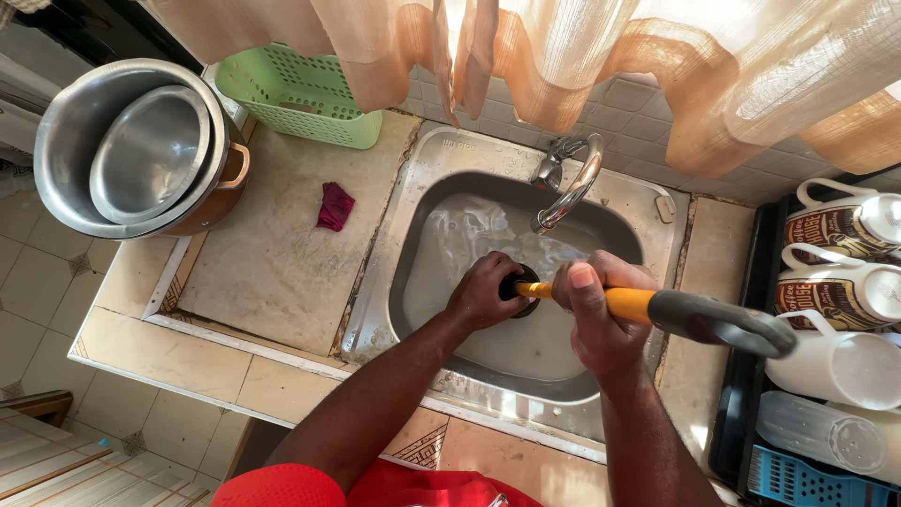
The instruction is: Unclogging a sink with a plunger and rinsing a metal bowl
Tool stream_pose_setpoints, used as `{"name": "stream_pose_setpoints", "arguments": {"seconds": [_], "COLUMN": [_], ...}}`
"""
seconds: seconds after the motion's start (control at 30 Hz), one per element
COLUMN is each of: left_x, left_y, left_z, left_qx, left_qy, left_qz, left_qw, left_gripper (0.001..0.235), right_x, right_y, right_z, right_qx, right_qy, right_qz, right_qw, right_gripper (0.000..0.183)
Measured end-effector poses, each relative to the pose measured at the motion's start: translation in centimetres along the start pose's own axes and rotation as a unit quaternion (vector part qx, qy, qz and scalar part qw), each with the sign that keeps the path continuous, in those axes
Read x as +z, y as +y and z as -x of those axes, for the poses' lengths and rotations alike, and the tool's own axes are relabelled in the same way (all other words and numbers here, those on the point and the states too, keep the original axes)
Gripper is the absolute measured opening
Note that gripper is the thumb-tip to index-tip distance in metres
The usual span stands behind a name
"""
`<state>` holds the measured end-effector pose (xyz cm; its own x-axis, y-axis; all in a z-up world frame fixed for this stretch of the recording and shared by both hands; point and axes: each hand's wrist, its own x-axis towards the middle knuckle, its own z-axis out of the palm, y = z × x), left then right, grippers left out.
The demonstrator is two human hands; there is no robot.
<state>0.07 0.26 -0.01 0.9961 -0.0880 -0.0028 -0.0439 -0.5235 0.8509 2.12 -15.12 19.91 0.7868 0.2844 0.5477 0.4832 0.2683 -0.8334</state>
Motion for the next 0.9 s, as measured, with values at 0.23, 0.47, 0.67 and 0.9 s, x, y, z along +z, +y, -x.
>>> {"name": "stream_pose_setpoints", "arguments": {"seconds": [0.23,0.47,0.67,0.9], "left_x": [0.2,0.6,1.9,4.5], "left_y": [-1.4,-2.2,-3.1,-6.2], "left_z": [-0.2,-0.6,0.3,-1.1], "left_qx": [-0.034,-0.05,-0.048,-0.039], "left_qy": [-0.016,-0.043,-0.003,0.013], "left_qz": [-0.024,-0.081,-0.14,-0.214], "left_qw": [0.999,0.995,0.989,0.976], "left_gripper": [0.044,0.038,0.036,0.036], "right_x": [0.3,2.1,2.8,1.6], "right_y": [3.3,2.8,4.3,7.8], "right_z": [0.4,-0.5,0.2,1.2], "right_qx": [0.029,0.022,0.02,0.045], "right_qy": [0.014,0.023,0.026,0.061], "right_qz": [-0.008,0.019,0.075,0.019], "right_qw": [0.999,0.999,0.997,0.997], "right_gripper": [0.045,0.049,0.05,0.05]}}
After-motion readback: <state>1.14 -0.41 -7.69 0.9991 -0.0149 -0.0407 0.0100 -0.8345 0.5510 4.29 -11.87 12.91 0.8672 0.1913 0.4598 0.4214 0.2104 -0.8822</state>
